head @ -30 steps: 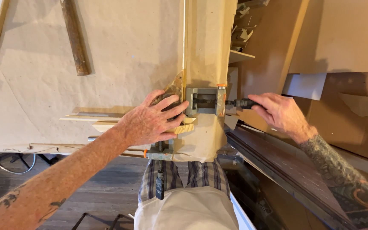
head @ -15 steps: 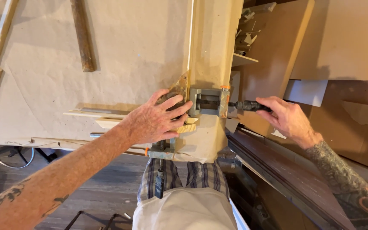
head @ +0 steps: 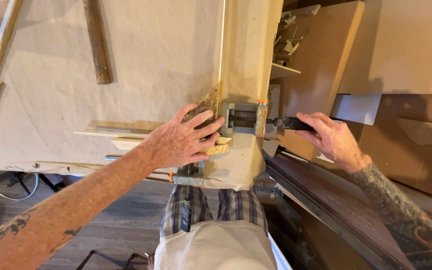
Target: The person is assembling a wooden frame by applying glue to thin wood strips, trimming them with a utility knife, and securing them in a corner clamp.
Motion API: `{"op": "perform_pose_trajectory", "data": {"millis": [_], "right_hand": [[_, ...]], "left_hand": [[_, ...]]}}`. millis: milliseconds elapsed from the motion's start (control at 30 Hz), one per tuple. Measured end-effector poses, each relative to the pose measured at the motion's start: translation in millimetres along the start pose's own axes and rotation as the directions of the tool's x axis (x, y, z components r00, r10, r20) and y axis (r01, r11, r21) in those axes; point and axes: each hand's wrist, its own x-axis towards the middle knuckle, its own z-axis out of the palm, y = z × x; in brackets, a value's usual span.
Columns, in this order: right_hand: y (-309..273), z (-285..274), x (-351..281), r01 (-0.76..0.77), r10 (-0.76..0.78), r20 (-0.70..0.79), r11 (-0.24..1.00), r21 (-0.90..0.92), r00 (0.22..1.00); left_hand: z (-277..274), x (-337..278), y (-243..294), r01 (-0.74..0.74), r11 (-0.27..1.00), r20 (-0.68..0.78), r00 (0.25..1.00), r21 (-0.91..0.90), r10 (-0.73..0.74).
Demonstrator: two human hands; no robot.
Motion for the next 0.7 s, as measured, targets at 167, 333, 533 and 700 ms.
{"op": "perform_pose_trajectory", "data": {"millis": [167, 333, 533, 700], "right_hand": [[-8, 14, 16, -0.619, 0.518, 0.349, 0.567, 0.543, 0.781], [-30, -18, 39, -0.821, 0.537, 0.654, 0.142, 0.553, 0.534], [4, -1, -1, 0.081, -0.083, -0.013, 0.99, -0.114, 0.996], [43, 24, -13, -0.153, 0.14, 0.165, 0.986, 0.071, 0.976]], "left_hand": [[0, 1, 1, -0.003, 1.0, -0.004, 1.0, 0.001, 0.003], [0, 2, -2, -0.005, 1.0, -0.029, 1.0, 0.014, 0.006], [0, -1, 1, 0.002, 1.0, 0.007, 1.0, 0.025, -0.002], [0, 0, 0, 0.002, 0.999, 0.028, 1.0, 0.044, -0.003]]}}
